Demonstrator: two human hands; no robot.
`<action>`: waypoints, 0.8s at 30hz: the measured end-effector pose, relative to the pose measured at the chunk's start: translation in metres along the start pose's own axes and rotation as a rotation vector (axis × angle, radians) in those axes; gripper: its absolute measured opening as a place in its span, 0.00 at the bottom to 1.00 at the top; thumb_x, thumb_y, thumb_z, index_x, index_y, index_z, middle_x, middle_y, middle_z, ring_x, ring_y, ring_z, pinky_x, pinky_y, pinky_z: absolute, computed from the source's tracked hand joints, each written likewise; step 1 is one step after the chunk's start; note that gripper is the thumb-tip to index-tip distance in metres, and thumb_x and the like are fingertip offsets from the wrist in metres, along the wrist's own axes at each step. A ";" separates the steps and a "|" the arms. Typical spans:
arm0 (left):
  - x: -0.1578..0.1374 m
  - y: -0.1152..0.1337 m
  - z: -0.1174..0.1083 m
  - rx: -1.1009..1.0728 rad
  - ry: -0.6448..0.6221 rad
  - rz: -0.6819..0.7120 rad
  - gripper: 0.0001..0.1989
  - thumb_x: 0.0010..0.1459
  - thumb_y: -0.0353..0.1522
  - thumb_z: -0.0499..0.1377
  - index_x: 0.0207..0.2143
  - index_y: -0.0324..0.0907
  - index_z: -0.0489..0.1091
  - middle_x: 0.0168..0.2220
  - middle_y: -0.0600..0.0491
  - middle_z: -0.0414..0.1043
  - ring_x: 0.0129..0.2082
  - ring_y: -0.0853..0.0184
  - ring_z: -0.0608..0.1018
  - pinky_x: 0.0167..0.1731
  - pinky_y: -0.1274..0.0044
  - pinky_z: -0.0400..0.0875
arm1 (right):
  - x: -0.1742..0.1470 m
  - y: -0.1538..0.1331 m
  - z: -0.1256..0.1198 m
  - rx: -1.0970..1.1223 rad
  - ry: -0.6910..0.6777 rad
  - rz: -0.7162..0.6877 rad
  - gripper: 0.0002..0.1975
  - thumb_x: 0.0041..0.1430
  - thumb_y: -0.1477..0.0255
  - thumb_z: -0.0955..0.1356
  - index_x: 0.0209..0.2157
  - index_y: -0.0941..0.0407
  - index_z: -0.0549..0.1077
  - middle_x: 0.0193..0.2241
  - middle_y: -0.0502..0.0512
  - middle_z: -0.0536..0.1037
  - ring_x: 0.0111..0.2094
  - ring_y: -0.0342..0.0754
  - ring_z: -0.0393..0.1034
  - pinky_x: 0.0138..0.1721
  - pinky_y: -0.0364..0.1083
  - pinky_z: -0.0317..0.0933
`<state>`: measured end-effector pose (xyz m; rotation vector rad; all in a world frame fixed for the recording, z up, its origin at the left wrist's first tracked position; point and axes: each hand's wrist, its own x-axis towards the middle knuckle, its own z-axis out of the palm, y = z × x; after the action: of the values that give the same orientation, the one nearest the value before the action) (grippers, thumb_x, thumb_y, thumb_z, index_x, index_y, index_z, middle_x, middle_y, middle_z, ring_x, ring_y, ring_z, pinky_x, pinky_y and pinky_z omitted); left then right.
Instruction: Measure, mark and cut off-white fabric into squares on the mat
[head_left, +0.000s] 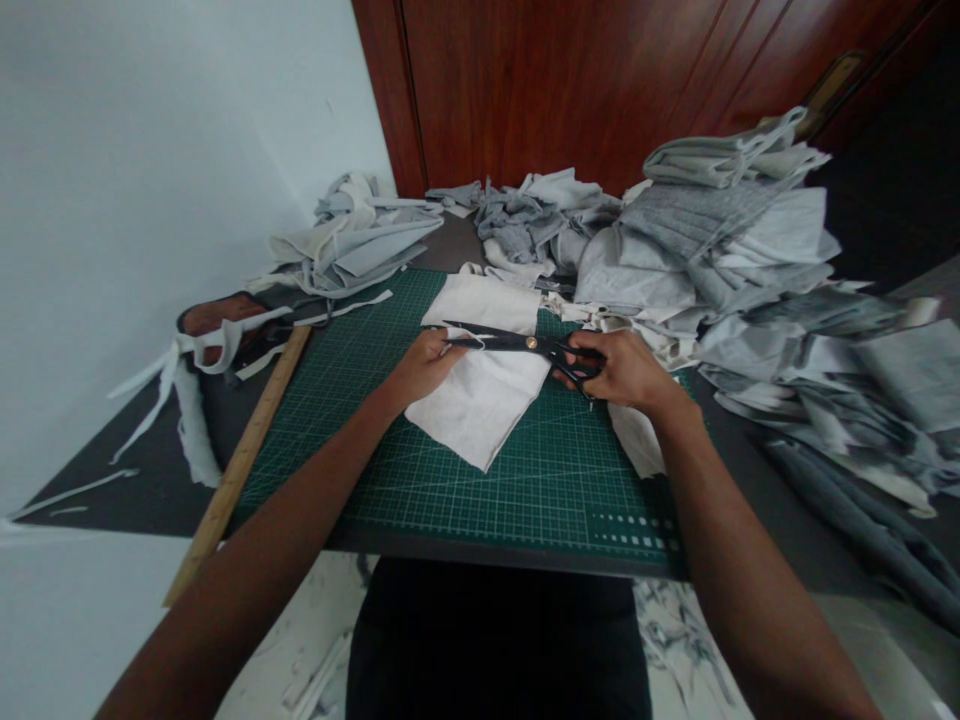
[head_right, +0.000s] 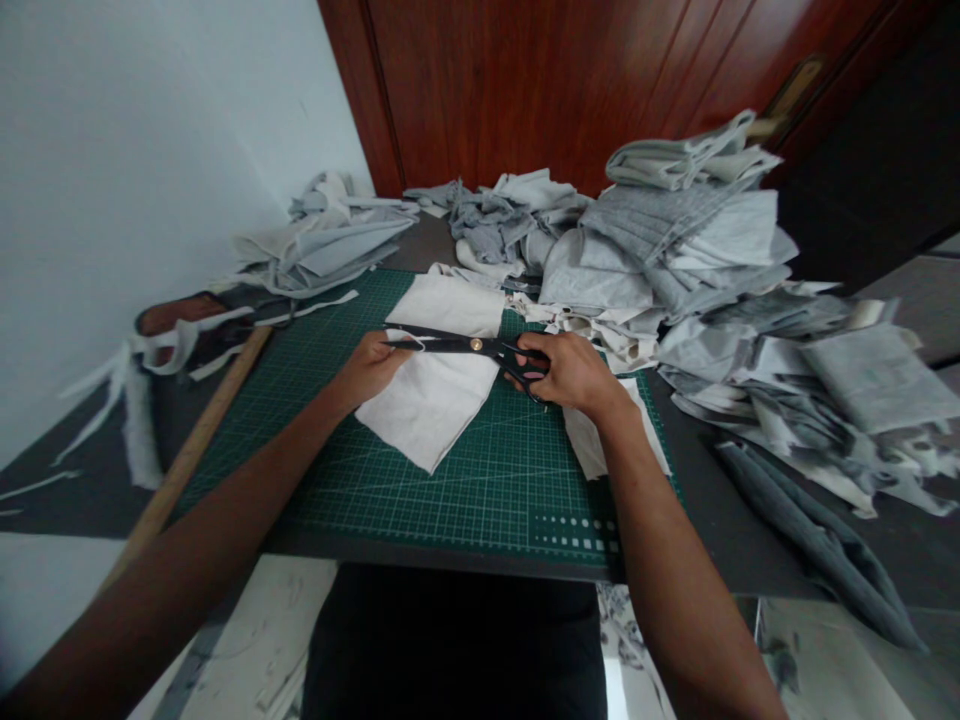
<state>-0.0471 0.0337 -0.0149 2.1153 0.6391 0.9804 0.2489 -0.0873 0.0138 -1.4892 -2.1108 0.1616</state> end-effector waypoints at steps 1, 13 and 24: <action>0.000 -0.001 0.000 0.001 0.001 0.005 0.11 0.63 0.36 0.59 0.29 0.42 0.74 0.21 0.58 0.66 0.23 0.70 0.67 0.25 0.77 0.61 | 0.000 0.000 0.000 0.000 0.003 0.001 0.12 0.54 0.62 0.74 0.28 0.54 0.72 0.21 0.47 0.71 0.22 0.44 0.62 0.27 0.43 0.49; 0.000 0.001 0.000 -0.013 0.012 0.010 0.16 0.65 0.39 0.61 0.25 0.42 0.70 0.20 0.57 0.64 0.27 0.68 0.72 0.25 0.78 0.63 | -0.001 0.001 0.001 -0.014 0.033 -0.015 0.11 0.56 0.62 0.73 0.28 0.54 0.73 0.20 0.46 0.70 0.21 0.42 0.60 0.27 0.43 0.49; -0.002 0.004 -0.003 -0.073 -0.043 -0.002 0.30 0.66 0.58 0.56 0.32 0.41 0.78 0.27 0.52 0.76 0.30 0.65 0.76 0.31 0.75 0.69 | 0.002 -0.002 0.002 0.045 0.071 0.065 0.14 0.57 0.62 0.72 0.23 0.54 0.69 0.18 0.46 0.67 0.21 0.42 0.56 0.26 0.44 0.47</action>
<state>-0.0500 0.0307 -0.0110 2.0654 0.5753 0.9410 0.2465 -0.0861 0.0138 -1.5158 -1.9917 0.1765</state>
